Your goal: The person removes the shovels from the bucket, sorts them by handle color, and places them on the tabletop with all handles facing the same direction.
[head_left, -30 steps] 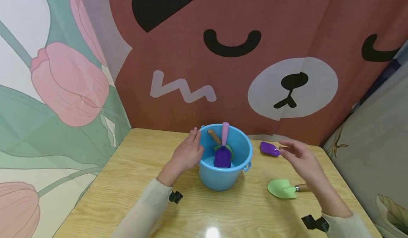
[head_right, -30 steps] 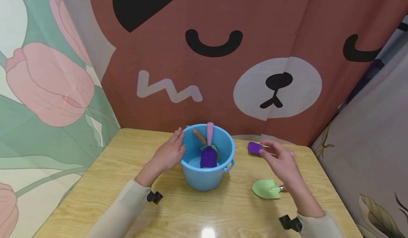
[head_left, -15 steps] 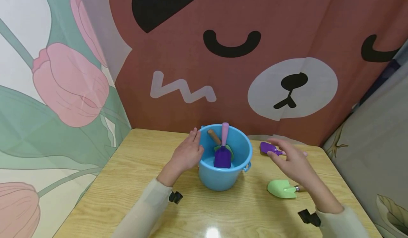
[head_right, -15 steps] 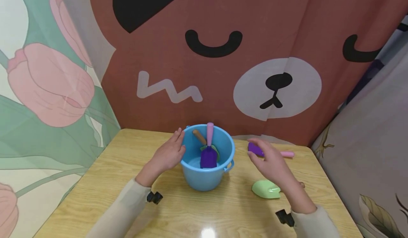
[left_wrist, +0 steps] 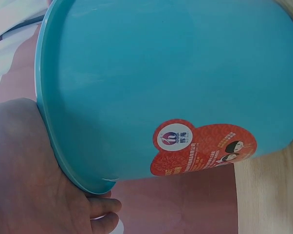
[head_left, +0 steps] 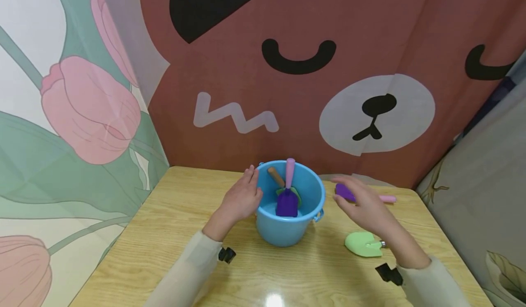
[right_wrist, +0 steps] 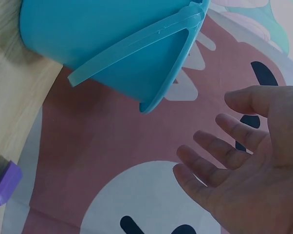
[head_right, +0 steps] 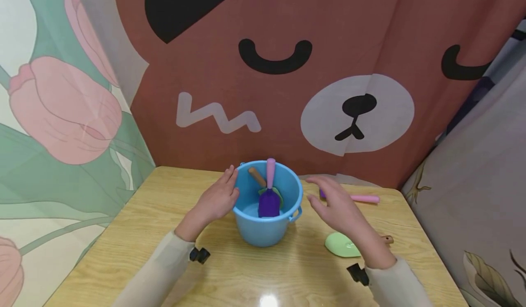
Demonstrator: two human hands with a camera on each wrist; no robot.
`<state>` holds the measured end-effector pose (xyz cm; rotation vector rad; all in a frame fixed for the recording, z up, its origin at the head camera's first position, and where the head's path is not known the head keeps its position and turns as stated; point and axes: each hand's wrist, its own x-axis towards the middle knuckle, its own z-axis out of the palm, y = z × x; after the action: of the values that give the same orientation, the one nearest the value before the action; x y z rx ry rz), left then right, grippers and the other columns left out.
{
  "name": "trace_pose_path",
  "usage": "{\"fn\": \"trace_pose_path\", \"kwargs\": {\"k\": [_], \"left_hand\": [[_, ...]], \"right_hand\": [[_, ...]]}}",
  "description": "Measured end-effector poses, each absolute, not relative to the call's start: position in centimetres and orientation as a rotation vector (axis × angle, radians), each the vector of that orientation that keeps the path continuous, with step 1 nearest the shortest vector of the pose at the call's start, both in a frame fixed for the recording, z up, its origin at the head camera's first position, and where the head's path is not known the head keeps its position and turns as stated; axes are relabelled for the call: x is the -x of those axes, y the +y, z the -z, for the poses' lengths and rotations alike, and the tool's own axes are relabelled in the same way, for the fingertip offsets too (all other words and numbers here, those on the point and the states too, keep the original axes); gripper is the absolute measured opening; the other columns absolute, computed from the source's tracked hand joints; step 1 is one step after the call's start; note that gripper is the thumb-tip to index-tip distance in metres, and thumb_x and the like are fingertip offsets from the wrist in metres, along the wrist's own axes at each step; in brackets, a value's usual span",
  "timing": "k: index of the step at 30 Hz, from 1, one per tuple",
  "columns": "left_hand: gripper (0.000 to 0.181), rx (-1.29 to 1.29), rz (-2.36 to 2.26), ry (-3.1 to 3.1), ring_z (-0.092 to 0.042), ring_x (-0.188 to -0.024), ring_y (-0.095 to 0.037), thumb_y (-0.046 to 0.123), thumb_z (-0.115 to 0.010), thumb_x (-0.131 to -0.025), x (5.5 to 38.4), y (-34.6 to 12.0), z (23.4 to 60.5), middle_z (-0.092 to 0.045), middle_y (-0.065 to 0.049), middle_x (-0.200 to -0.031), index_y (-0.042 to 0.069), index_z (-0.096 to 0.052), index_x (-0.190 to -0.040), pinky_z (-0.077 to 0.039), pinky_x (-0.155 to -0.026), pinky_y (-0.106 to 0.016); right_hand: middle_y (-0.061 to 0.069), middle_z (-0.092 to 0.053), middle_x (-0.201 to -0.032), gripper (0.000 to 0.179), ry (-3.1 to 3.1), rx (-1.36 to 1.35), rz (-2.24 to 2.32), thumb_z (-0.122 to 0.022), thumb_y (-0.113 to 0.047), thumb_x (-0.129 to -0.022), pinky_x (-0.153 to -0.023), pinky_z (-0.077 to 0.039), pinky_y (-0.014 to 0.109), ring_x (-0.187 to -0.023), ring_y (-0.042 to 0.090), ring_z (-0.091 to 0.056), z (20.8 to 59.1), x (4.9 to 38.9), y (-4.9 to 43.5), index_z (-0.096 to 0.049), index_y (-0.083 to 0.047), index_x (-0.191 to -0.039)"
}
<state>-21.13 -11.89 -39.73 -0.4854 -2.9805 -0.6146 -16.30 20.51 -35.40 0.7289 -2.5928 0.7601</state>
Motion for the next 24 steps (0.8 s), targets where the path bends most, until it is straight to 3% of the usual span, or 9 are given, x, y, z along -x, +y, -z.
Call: {"fn": "trace_pose_path", "kwargs": {"k": [5, 16, 24], "left_hand": [[0.063, 0.48, 0.617, -2.984, -0.011, -0.156, -0.029, 0.034, -0.032, -0.108, 21.2, -11.9, 39.7, -0.014, -0.014, -0.169, 0.001, -0.02, -0.16, -0.022, -0.124, -0.046], [0.063, 0.479, 0.613, -2.983, -0.012, -0.156, -0.03, 0.034, -0.033, -0.108, 21.1, -11.8, 39.7, -0.014, -0.015, -0.169, 0.001, -0.019, -0.161, -0.022, -0.124, -0.046], [0.063, 0.48, 0.619, -2.987, -0.011, -0.156, -0.029, 0.034, -0.032, -0.108, 21.0, -11.8, 39.6, -0.013, -0.014, -0.169, 0.001, -0.019, -0.16, -0.022, -0.124, -0.046]], "right_hand": [[0.017, -0.061, -0.137, 0.039, -2.597, -0.733, -0.748, -0.068, -0.011, -0.096, -0.1, -0.048, 0.063, -0.129, 0.041, -0.055, 35.1, 16.6, 19.9, -0.061, -0.005, -0.134], [0.015, -0.061, -0.136, 0.042, -2.629, -0.764, -0.791, -0.067, -0.013, -0.097, -0.094, -0.053, 0.059, -0.119, 0.038, -0.062, 34.3, 18.0, 19.0, -0.058, -0.005, -0.137], [0.017, -0.059, -0.14, 0.046, -2.709, -0.754, -0.898, -0.066, -0.015, -0.098, -0.095, -0.054, 0.057, -0.124, 0.041, -0.06, 33.6, 19.1, 17.9, -0.055, -0.005, -0.141]]}}
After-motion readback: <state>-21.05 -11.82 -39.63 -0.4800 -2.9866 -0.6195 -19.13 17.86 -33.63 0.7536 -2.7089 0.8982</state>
